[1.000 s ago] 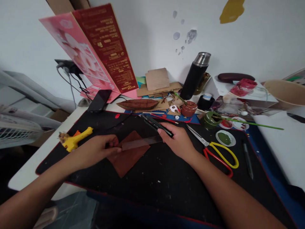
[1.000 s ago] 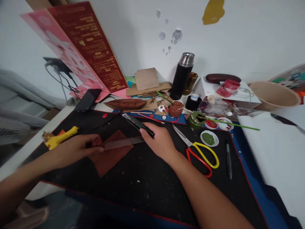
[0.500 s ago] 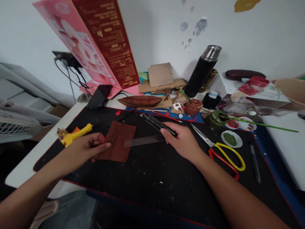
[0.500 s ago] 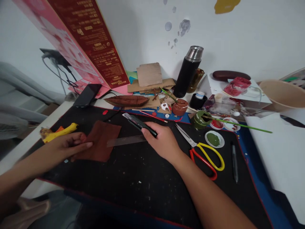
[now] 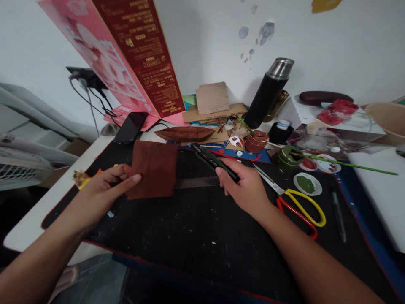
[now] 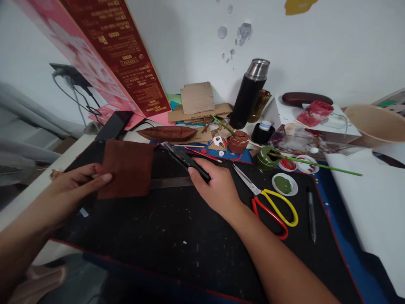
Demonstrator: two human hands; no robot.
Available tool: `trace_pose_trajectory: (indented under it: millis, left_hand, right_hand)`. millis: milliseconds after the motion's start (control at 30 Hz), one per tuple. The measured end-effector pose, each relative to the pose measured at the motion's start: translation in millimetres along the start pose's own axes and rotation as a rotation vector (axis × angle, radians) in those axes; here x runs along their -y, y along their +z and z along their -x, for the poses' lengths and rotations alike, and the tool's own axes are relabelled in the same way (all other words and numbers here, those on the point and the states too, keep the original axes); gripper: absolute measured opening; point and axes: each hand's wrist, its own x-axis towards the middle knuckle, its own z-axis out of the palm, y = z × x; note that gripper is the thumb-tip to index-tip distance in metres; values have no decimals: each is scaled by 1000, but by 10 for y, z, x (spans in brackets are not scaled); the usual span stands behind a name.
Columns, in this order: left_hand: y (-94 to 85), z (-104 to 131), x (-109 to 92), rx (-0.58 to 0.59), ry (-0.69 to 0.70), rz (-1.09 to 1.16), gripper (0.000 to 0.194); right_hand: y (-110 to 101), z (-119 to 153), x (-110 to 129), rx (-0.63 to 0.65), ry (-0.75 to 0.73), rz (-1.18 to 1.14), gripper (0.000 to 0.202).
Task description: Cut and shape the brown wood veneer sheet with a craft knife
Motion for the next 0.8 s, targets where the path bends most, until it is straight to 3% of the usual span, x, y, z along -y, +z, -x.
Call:
trace_pose_trajectory:
  millis: [167,367,800]
  left_hand:
    - [287,25,-186,204,187,-31,35]
    - [461,37,-188,297,186,-41,43]
    - [409,182,-133,267,173,-139,47]
  right_hand:
    - [-74,-31,9,-92,-10,13,33]
    - [-110,-101,-119,-153,22,43,36]
    - [-39,-59,-94,150,138,-110,36]
